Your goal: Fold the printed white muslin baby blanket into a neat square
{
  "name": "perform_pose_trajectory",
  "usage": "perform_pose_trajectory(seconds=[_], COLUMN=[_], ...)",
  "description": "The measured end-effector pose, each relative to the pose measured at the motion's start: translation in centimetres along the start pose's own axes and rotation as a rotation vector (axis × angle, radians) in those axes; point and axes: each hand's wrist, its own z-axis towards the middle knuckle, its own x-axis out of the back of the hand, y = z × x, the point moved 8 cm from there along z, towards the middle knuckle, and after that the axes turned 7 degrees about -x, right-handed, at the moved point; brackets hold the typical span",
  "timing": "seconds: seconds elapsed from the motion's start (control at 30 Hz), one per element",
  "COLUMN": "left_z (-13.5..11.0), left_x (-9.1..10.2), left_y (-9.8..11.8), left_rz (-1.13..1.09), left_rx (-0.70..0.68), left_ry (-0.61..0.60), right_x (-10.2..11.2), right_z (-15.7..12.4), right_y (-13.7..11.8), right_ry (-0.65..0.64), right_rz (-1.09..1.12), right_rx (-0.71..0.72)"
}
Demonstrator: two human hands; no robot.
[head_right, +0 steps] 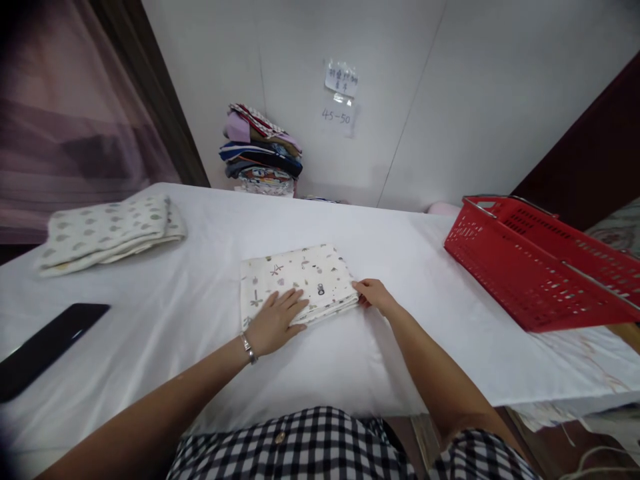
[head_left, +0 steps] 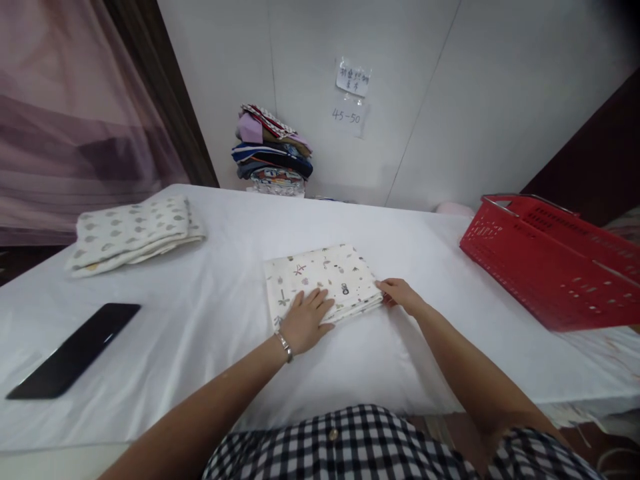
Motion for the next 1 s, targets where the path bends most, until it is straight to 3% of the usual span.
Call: perform_pose_trajectory(seconds=[0.2, 0.43, 0.67, 1.0], left_z=[0.1, -0.2, -0.3, -0.5], left_x=[0.2, -0.3, -0.3, -0.4], left_y=[0.0, 0.2, 0.2, 0.0], left_rz=[0.019, 0.056, 0.071, 0.065], left_rx=[0.006, 0.003, 0.004, -0.009], left_ry=[0.017, 0.052, 0.065, 0.093], right_x=[-0.1, 0.0, -0.3, -0.7], right_z=[0.2, 0.0, -2.2, -1.8], right_y=[-0.9, -0.2, -0.1, 0.8], right_ry=[0.022, 0.05, -0.196, 0.015], right_rz=[0.075, 0.065, 0.063, 0.076], right_rx=[0.064, 0.091, 0.26, 0.407])
